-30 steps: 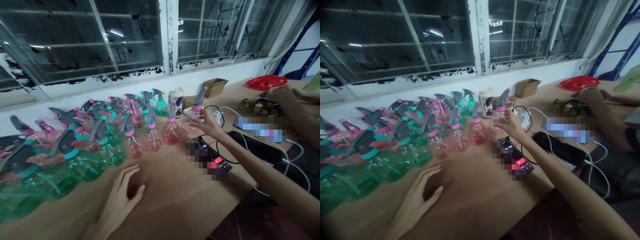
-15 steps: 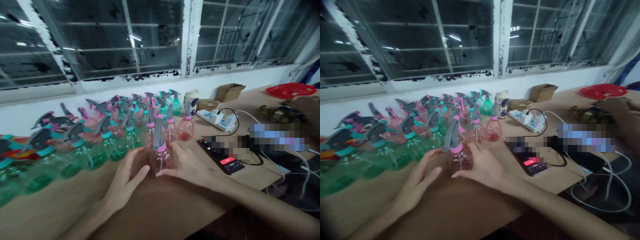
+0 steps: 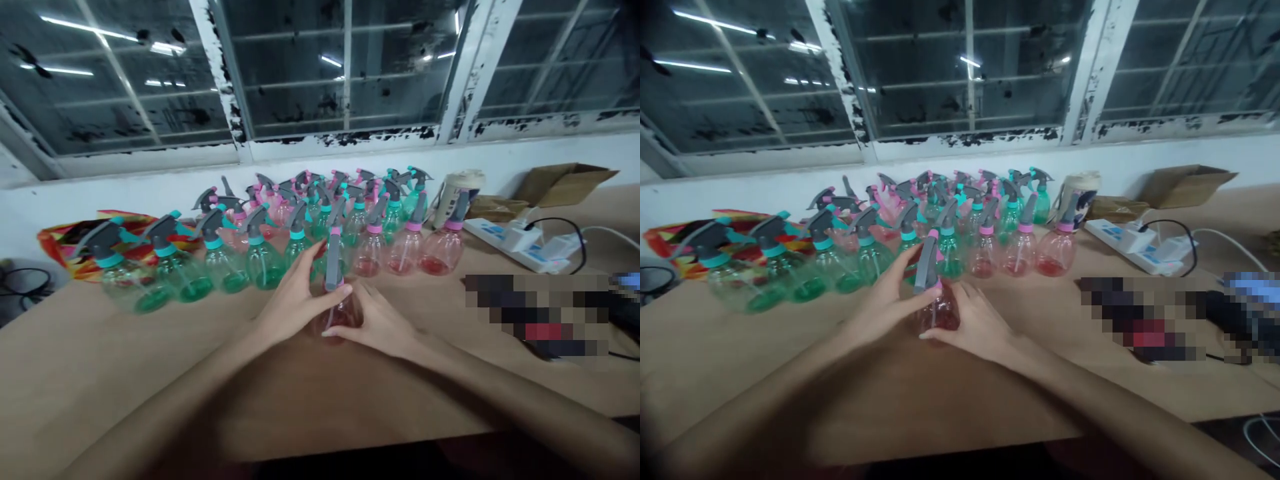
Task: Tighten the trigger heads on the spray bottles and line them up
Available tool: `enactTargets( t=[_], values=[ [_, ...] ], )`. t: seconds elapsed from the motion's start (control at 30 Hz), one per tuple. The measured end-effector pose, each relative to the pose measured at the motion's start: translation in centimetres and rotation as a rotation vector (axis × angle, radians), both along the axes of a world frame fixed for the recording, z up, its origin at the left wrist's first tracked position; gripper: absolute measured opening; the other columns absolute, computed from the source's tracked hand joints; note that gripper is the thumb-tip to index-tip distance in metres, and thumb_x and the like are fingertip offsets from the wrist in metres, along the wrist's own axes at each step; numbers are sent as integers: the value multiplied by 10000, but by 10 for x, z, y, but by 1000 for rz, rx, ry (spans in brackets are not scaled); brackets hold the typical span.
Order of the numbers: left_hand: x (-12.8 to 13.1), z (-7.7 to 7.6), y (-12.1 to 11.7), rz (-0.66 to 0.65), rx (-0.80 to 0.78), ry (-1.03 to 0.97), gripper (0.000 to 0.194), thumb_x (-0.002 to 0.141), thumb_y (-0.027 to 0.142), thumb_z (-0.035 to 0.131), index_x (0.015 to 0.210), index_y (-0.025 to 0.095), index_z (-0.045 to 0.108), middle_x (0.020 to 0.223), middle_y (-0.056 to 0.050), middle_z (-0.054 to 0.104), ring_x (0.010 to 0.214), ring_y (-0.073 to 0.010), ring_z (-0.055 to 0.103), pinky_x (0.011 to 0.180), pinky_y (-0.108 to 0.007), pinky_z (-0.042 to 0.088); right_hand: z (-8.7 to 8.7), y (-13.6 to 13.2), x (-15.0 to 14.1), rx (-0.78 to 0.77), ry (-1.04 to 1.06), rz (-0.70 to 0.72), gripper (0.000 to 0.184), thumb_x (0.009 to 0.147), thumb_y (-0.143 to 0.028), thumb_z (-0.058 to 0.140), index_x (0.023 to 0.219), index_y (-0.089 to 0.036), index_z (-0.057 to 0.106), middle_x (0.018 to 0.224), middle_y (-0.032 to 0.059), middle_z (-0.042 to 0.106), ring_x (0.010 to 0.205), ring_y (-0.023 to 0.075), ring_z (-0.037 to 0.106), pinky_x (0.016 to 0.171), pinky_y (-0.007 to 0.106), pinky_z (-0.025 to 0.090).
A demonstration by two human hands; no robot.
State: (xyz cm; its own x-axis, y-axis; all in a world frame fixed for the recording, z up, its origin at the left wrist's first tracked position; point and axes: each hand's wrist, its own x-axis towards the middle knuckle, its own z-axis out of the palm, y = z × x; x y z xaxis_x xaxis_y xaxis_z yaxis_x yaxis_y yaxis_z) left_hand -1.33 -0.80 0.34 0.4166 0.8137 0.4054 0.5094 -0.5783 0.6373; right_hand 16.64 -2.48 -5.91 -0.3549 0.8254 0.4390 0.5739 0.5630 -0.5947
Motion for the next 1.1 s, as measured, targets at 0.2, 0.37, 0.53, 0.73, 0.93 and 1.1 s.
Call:
enactTargets(
  t=[0.2,0.37,0.53,0.73,0.93,1.1],
  values=[
    [5,-1,11,33,73,-72,599,781,430,671,1270,196,415,1317,-131,536,1170,-307,545,984,-487,447,-6,-2,-17,-33,53,8,772,630,-552,730,1245,-195,429,1172,150,584,1087,340,556,873,509,474],
    [10,-8,17,8,120,-185,415,804,346,646,1133,203,438,1195,-108,612,1059,-261,612,906,-450,496,-15,-2,-28,-66,128,-29,888,582,-568,756,1298,-207,374,1205,150,561,1114,354,547,873,520,483],
    [19,-16,17,-14,134,-317,324,814,214,577,1092,232,411,1119,-87,632,972,-235,643,855,-445,516,-19,-2,-34,-20,171,-11,934,611,-516,764,1347,-195,287,1322,168,484,1206,342,488,938,522,454],
    [24,-24,20,-17,128,-400,354,793,164,566,1095,252,404,1100,-73,617,918,-209,644,834,-421,518,-25,-2,-39,-7,229,-10,768,650,-377,749,1261,-188,324,1248,159,515,1172,316,515,931,509,468],
    [24,-25,18,-5,140,-397,335,808,172,559,1092,254,402,1093,-73,601,907,-199,625,830,-405,507,-29,-1,-43,-10,306,24,716,680,-317,717,1265,-204,319,1257,142,508,1181,297,516,954,494,466],
    [24,-24,18,4,141,-394,346,812,172,559,1102,262,393,1090,-73,597,927,-202,615,829,-401,506,-29,-1,-42,-1,281,49,759,703,-312,704,1316,-178,278,1315,165,480,1228,291,483,996,486,435]
  ],
)
